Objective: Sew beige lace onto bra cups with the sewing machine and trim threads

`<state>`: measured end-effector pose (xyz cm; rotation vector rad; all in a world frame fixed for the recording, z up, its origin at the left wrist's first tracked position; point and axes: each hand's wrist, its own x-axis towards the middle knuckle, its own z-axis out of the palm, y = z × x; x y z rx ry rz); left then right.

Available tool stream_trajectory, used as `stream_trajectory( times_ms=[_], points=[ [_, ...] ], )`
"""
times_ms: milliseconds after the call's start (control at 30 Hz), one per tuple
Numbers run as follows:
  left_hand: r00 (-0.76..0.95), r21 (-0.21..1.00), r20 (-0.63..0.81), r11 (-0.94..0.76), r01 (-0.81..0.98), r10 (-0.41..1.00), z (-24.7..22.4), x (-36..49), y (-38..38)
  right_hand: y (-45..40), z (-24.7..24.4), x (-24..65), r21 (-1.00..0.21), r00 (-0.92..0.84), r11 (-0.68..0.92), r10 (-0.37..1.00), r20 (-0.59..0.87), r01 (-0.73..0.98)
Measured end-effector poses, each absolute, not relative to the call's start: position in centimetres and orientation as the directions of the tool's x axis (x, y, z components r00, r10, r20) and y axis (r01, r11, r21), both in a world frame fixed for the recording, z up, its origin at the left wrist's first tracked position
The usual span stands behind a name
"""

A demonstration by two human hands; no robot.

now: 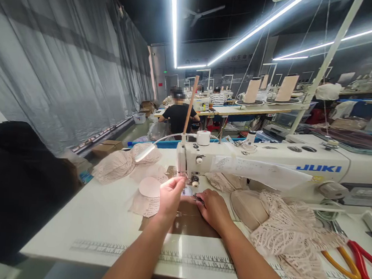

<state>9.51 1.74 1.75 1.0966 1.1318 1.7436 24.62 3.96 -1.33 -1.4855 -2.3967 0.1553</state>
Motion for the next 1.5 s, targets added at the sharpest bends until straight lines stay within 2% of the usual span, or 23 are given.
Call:
stream_trajectory(
  times_ms=[267,400,767,933,1167,1267,1367,1433,1500],
  points=[
    [-0.166,0.865,0.166,-0.225,-0.448,0.972,2.6,8.7,0.1,4.1,-1.3,24.4,-0.239,-0.407,0.448,0.891,0.202,0.862],
    [-0.110,0.832,0.113,-0.154,-0.533,0.988,2.4,8.5,0.4,4.2,-1.4,24.3,-0.243,-0.409,0.451,0.889,0.204,0.859],
    [-0.200,0.849,-0.012,-0.096,-0.519,0.980,1.6,10.1,2.4,4.1,-1.6,24.4,-0.288,-0.401,0.452,0.889,0.221,0.844],
    [-0.155,0.883,-0.055,-0.024,-0.468,0.986,1.5,10.1,2.3,4.1,-1.7,24.4,-0.343,-0.391,0.455,0.888,0.243,0.822],
    [-0.061,0.946,-0.148,0.123,-0.300,0.987,0.4,9.2,1.6,4.1,-1.5,24.2,-0.538,-0.325,0.463,0.884,0.336,0.704],
    [0.023,0.966,-0.172,0.173,-0.193,0.985,0.1,9.4,1.3,3.7,-1.2,23.8,-0.659,-0.301,0.486,0.874,0.382,0.574],
    [0.104,0.979,-0.181,0.189,-0.075,0.978,-0.3,9.8,1.1,3.3,-1.2,23.4,-0.765,-0.314,0.470,0.879,0.360,0.440],
    [0.148,0.984,-0.174,0.177,-0.009,0.974,-0.6,10.0,1.1,3.1,-1.3,23.3,-0.863,-0.333,0.394,0.898,0.288,0.315],
    [0.179,0.987,-0.160,0.154,0.050,0.971,-0.8,10.1,1.2,3.0,-1.2,23.2,-0.975,-0.370,0.210,0.913,0.172,0.065]
  ],
)
